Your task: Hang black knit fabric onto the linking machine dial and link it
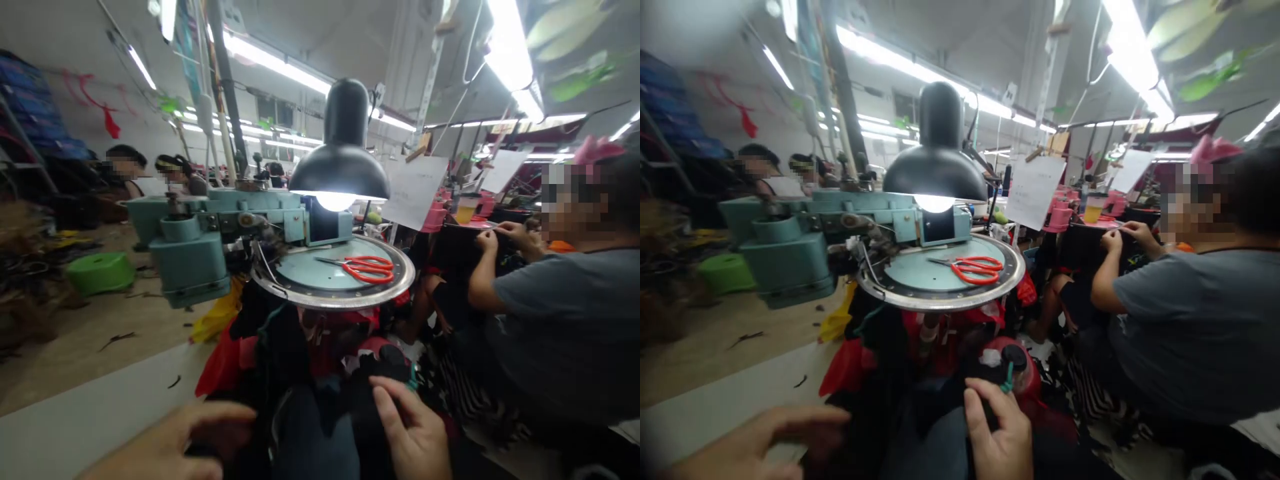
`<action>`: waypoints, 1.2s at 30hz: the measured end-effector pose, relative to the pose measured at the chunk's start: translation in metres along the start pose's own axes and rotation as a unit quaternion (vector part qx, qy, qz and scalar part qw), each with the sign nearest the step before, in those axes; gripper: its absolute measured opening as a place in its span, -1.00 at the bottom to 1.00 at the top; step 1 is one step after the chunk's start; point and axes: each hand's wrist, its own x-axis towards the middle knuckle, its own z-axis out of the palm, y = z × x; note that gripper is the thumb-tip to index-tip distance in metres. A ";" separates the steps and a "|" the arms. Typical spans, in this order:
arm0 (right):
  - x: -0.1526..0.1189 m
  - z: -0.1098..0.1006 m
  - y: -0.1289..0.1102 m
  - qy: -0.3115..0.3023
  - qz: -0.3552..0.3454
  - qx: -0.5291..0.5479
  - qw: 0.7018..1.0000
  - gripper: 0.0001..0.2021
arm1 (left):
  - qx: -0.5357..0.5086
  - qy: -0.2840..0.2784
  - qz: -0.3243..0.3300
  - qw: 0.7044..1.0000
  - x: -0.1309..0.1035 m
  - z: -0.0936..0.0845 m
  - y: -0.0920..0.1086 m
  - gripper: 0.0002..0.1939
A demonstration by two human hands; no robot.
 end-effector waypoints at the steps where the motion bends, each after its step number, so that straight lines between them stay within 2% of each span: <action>1: 0.001 0.002 -0.003 0.015 -0.029 -0.012 0.999 -0.83 | 0.042 0.064 0.049 0.996 0.007 -0.014 0.009 -0.67; 3: 0.001 0.017 -0.016 0.029 -0.077 -0.003 0.997 -0.86 | 0.099 0.223 0.180 0.953 0.029 -0.030 0.034 -0.80; 4: 0.002 0.027 -0.025 0.024 -0.098 0.012 0.995 -0.86 | 0.130 0.276 0.237 0.922 0.042 -0.033 0.047 -0.79; 5: 0.005 0.039 -0.035 0.013 -0.114 0.028 0.993 -0.84 | 0.170 0.304 0.290 0.892 0.056 -0.035 0.059 -0.79; 7: 0.014 0.063 -0.056 -0.022 -0.117 0.058 0.991 -0.79 | 0.248 0.312 0.353 0.846 0.079 -0.036 0.076 -0.79; 10: 0.032 0.094 -0.079 -0.054 -0.059 0.106 0.991 -0.76 | 0.305 0.272 0.400 0.820 0.100 -0.040 0.081 -0.81; 12: 0.041 0.110 -0.087 -0.043 -0.026 0.147 0.988 -0.77 | 0.307 0.253 0.418 0.817 0.105 -0.045 0.077 -0.82; 15: 0.046 0.130 -0.093 0.029 -0.022 0.179 0.983 -0.82 | 0.294 0.234 0.427 0.822 0.109 -0.052 0.073 -0.83; 18: 0.044 0.145 -0.095 0.100 -0.046 0.158 0.981 -0.85 | 0.277 0.212 0.440 0.827 0.114 -0.057 0.074 -0.84; 25: 0.044 0.162 -0.095 0.186 -0.093 0.066 0.976 -0.91 | 0.258 0.168 0.448 0.839 0.121 -0.066 0.076 -0.86; 33: 0.044 0.167 -0.093 0.226 -0.104 0.032 0.968 -0.90 | 0.252 0.151 0.450 0.844 0.124 -0.071 0.076 -0.87; 36: 0.045 0.169 -0.094 0.210 -0.096 0.053 0.972 -0.91 | 0.246 0.154 0.443 0.848 0.125 -0.071 0.075 -0.86</action>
